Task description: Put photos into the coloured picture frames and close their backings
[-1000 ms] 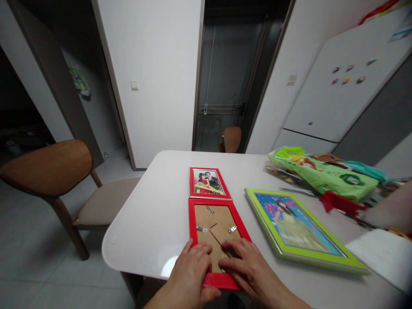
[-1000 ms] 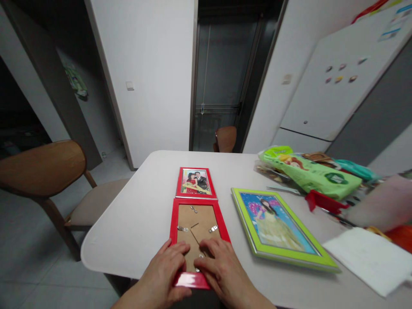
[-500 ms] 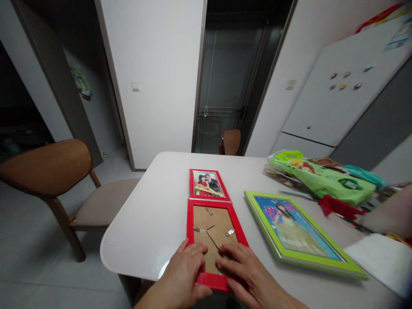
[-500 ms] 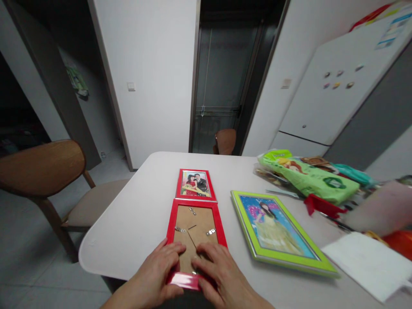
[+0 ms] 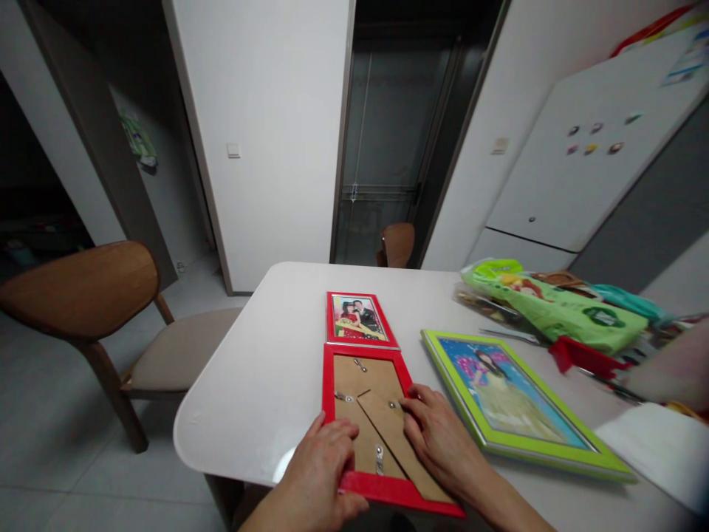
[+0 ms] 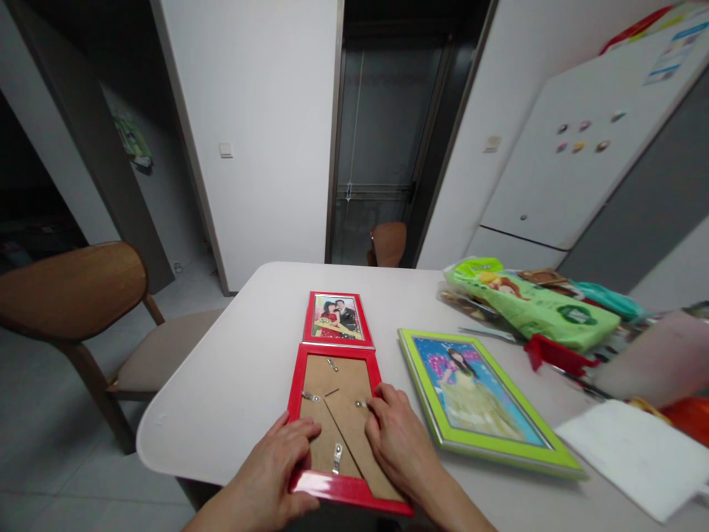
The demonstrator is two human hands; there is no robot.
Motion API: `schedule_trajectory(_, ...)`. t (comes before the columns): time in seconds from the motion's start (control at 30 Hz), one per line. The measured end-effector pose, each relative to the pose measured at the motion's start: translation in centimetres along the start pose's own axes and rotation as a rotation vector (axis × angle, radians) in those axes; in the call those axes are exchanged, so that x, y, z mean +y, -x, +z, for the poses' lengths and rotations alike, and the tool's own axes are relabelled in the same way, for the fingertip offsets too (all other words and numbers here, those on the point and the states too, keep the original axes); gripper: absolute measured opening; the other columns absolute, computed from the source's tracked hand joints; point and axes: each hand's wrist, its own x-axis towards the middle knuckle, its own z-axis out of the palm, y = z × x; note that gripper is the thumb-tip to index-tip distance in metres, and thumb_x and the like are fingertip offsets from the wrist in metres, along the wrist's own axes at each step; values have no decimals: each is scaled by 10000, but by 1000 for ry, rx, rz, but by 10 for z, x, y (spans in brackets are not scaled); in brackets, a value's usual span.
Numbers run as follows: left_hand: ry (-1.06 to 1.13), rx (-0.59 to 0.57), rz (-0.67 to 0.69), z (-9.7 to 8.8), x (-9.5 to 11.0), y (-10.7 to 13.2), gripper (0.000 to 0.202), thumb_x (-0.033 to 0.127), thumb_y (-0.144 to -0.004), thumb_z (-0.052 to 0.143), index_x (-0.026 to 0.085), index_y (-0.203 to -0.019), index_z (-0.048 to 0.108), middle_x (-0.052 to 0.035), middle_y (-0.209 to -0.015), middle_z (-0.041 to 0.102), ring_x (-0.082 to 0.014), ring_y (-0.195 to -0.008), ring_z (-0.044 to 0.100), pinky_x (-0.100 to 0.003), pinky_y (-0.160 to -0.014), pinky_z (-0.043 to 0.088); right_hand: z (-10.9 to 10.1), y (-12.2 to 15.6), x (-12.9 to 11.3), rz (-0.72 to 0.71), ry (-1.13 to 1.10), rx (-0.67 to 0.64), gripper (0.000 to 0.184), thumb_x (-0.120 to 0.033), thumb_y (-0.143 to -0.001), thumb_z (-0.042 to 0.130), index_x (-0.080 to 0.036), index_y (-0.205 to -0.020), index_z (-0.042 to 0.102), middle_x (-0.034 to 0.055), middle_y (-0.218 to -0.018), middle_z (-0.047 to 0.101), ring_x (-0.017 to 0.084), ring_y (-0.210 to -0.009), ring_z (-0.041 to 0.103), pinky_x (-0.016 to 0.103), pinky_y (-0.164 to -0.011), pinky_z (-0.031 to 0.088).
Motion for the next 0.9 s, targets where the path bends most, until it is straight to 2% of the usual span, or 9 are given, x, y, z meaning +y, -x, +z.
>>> schedule_trajectory(0.1, -4, 14, 27, 1, -2, 0, 364, 319, -518, 730, 197, -778, 507, -42, -1200, 473, -181, -1117, 391, -367, -991, 181, 1, -1, -9, -24, 13, 27, 255, -188, -756, 390, -154, -893, 602, 111, -947, 524, 217, -900, 449, 359, -784, 359)
schedule_trajectory(0.2, 0, 23, 33, 3, -3, 1, 345, 310, -531, 725, 195, -773, 507, -40, -1200, 470, -180, -1119, 386, -355, -986, 188, 4, -9, -30, -108, -88, -4, 270, -206, -776, 386, -192, -953, 590, 89, -981, 536, 199, -909, 456, 338, -783, 360)
schedule_trajectory(0.3, 8, 39, 37, 3, -2, 1, 351, 280, -517, 738, 189, -765, 506, -39, -1175, 489, -181, -1103, 398, -341, -984, 186, 11, -26, -52, -162, -166, -68, 256, -226, -791, 384, -216, -911, 610, 62, -908, 566, 166, -861, 482, 288, -756, 362)
schedule_trajectory(0.4, 18, 48, 42, 1, 0, 0, 364, 262, -503, 746, 184, -765, 505, -32, -1139, 508, -180, -1072, 421, -330, -980, 186, 20, -44, -65, -136, -163, -95, 218, -238, -775, 423, -197, -772, 637, 45, -769, 590, 151, -763, 504, 259, -703, 363)
schedule_trajectory(0.5, 27, 25, 42, -2, 1, 0, 353, 260, -508, 740, 183, -763, 509, -28, -1118, 516, -190, -1048, 435, -339, -968, 198, 27, -53, -67, -95, -158, -91, 227, -232, -764, 438, -164, -660, 628, 45, -676, 590, 142, -672, 505, 251, -659, 364)
schedule_trajectory(0.67, 31, 25, 33, -4, 3, 0, 351, 256, -510, 741, 186, -767, 513, -29, -1094, 528, -184, -1035, 445, -335, -965, 206, 32, -50, -65, -72, -158, -61, 227, -225, -765, 431, -155, -657, 618, 52, -679, 588, 150, -683, 502, 259, -661, 359)
schedule_trajectory(0.9, 21, 5, 32, 0, -1, 0, 345, 269, -519, 734, 189, -773, 515, -44, -1156, 503, -197, -1090, 409, -372, -982, 179, 35, -52, -63, -74, -172, -49, 168, -215, -745, 454, -158, -685, 600, 44, -696, 589, 148, -682, 501, 260, -660, 369)
